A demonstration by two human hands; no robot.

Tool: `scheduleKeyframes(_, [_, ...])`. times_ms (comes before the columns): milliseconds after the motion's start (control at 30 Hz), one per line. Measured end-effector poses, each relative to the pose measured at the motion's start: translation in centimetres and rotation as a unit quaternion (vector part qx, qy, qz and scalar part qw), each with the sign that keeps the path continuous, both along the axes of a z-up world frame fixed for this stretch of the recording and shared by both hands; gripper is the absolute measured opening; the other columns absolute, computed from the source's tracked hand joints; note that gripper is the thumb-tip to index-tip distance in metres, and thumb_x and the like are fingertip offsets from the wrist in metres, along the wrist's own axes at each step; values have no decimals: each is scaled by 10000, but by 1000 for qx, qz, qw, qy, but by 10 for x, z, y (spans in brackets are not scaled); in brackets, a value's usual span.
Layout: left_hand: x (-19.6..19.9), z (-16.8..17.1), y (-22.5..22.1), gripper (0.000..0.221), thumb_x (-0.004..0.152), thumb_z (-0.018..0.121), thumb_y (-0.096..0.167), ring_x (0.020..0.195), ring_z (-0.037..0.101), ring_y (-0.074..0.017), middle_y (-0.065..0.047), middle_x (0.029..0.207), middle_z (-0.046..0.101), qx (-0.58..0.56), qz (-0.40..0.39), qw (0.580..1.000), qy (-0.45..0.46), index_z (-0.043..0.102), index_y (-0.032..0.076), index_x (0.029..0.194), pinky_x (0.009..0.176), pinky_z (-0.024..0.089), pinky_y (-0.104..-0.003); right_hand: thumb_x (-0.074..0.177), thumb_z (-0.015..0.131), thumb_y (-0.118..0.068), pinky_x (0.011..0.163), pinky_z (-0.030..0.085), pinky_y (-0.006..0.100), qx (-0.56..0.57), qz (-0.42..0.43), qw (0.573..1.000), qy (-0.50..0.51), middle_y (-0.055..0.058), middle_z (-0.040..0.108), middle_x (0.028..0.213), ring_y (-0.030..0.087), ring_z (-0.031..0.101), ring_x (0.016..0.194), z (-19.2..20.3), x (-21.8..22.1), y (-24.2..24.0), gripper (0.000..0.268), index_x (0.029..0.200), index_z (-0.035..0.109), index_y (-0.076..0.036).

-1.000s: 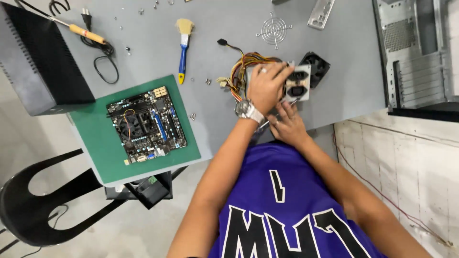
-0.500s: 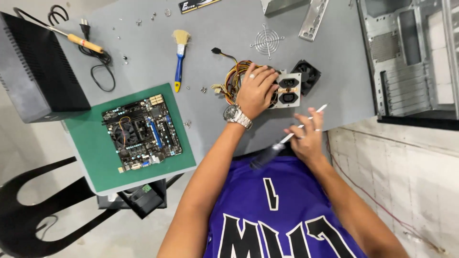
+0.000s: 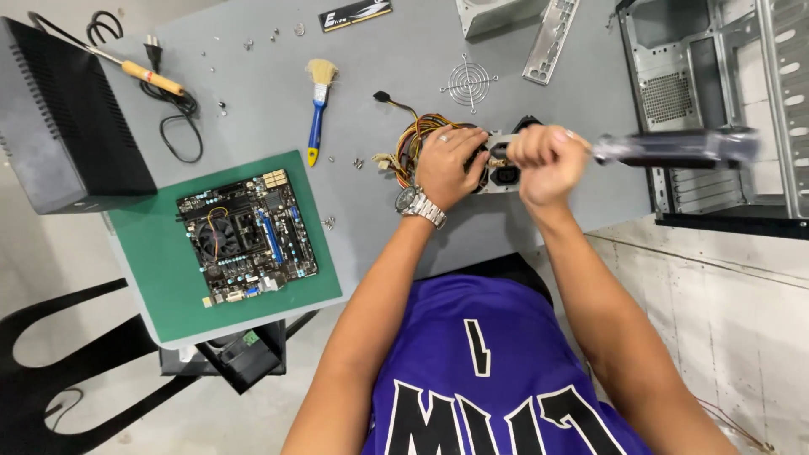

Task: Disassembling a computer power supply unit by removing screws and extracting the internal cooling fan

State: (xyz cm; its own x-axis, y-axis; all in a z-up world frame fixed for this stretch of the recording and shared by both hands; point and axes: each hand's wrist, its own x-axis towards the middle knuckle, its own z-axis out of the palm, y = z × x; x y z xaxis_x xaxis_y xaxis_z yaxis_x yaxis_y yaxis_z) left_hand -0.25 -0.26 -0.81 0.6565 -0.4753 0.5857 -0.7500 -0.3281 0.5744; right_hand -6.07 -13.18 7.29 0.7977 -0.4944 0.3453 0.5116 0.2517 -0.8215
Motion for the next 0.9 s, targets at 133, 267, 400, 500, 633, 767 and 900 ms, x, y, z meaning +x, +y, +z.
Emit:
scheduleKeyframes(133, [-1,3,-1,242,851,689,317,975,681,-152,32,1025,721,15,9,1000,14,710,199,1061,989,446,-367,892,368,-176,348,249,315,-10,11,1000,7,44,167,432,197,192,354,-14,15,-1,430,504,186,-147])
scheduleKeyframes(267, [-3,2,-2,191,869,682,280,933,691,-168,18,985,729,-9,18,1000,0,721,188,1031,954,462,-360,909,401,-119,376,279,287,-74,-15,997,23,43,211,449,171,233,386,-23,16,0,440,507,222,-141])
scheduleKeyframes(400, [-1,3,-5,155,876,670,302,893,690,-132,56,940,728,3,36,999,3,724,229,1002,926,458,-333,918,417,-138,417,306,296,-91,-11,995,47,47,228,475,171,253,417,-24,15,3,435,517,250,-131])
scheduleKeyframes(500, [-2,12,-5,173,893,634,320,886,671,-135,70,928,713,36,50,998,0,703,267,1042,934,424,-357,881,467,-179,472,404,333,-146,10,982,118,79,315,484,174,354,465,-38,15,-4,415,498,331,-95])
scheduleKeyframes(633, [0,3,-7,162,870,641,275,932,631,-151,62,955,688,59,42,997,-19,693,260,1022,984,386,-414,942,467,-173,545,437,317,-153,47,975,156,82,336,498,196,440,479,-36,20,-11,440,529,338,-94])
scheduleKeyframes(767, [0,-4,-9,127,837,668,264,920,627,-156,52,957,679,58,53,996,-35,690,245,961,981,383,-423,1014,442,-164,636,492,337,-202,36,964,172,103,444,529,220,554,563,-16,23,-1,464,561,385,-80])
scheduleKeyframes(900, [1,-11,-11,146,806,685,249,926,628,-162,49,956,681,56,51,997,-32,687,236,951,989,379,-439,1033,448,-183,687,506,343,-228,41,955,184,97,450,545,217,565,614,-23,21,0,483,565,402,-76])
